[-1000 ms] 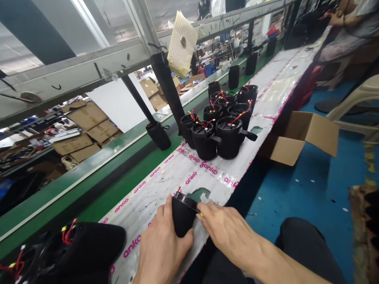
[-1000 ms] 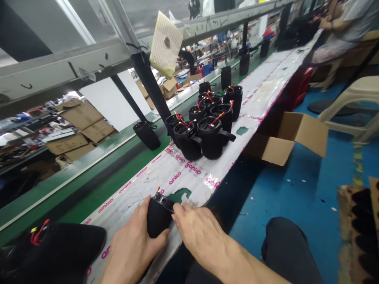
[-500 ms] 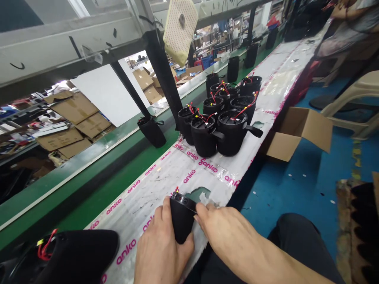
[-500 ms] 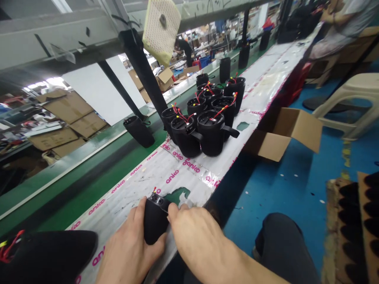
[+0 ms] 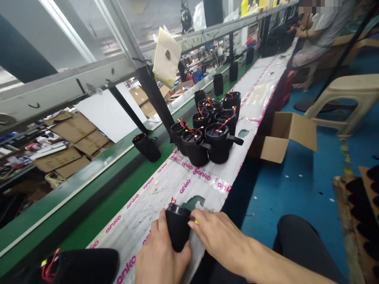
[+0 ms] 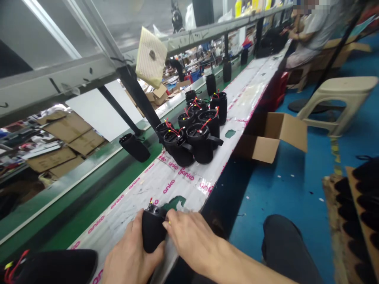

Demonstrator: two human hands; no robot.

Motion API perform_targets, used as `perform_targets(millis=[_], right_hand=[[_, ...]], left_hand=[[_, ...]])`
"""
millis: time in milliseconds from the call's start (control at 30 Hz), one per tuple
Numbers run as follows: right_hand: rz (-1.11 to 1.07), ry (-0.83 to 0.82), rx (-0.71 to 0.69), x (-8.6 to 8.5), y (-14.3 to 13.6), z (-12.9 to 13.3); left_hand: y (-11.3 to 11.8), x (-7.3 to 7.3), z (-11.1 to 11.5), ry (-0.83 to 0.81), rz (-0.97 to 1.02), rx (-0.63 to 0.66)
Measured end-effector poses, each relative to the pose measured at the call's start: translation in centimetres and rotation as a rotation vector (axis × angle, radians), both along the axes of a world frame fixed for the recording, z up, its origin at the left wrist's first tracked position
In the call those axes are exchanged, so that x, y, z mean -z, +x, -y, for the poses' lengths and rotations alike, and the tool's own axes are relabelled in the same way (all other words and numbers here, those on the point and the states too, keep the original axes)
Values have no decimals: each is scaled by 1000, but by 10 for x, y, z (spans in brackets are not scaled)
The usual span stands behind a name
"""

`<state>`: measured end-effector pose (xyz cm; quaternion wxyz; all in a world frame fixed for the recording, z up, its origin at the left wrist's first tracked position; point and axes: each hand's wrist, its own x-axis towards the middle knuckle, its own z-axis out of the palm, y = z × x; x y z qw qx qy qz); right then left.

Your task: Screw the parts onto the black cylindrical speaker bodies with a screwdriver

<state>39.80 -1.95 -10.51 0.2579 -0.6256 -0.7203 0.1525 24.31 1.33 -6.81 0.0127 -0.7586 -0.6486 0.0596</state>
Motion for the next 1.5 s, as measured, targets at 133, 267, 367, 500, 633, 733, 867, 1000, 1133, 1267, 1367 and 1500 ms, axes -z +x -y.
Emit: perform_targets(millis=[133,267,367,500,633,733,867,1000,1133,1267,1367,1500], right_hand=[[-67,45,37,5,3,1],[52,17,-22,1,0,-1],[81,22,-36,4,-4,-2],[120,53,-40,12,-5,-4],[137,50,-67,9,-3,-6],[154,32,-76,5,-2,-6],[174,38,-77,6,-2,-5],[222,33,-86,5,-1,-2],[305,1,-123,-8,1,-3],[287,-79,-150,-23,2,-11],[282,-106,-180,-30,3,-16],[269,-89,-173,-23,2,-17]], left_hand=[[-2,-4,-2,-59,20,12],[-4,-2,-2,-48,17,12],[-6,2,0,-13,23,35],[-6,2,1,-16,30,53],[-4,1,1,-25,32,37],[-6,1,2,-7,45,51],[-8,3,2,16,54,78],[-7,6,2,58,40,107],[-5,9,1,98,-1,116],[-5,12,0,110,1,119],[-4,11,1,115,-2,128],[-2,6,1,66,1,105]])
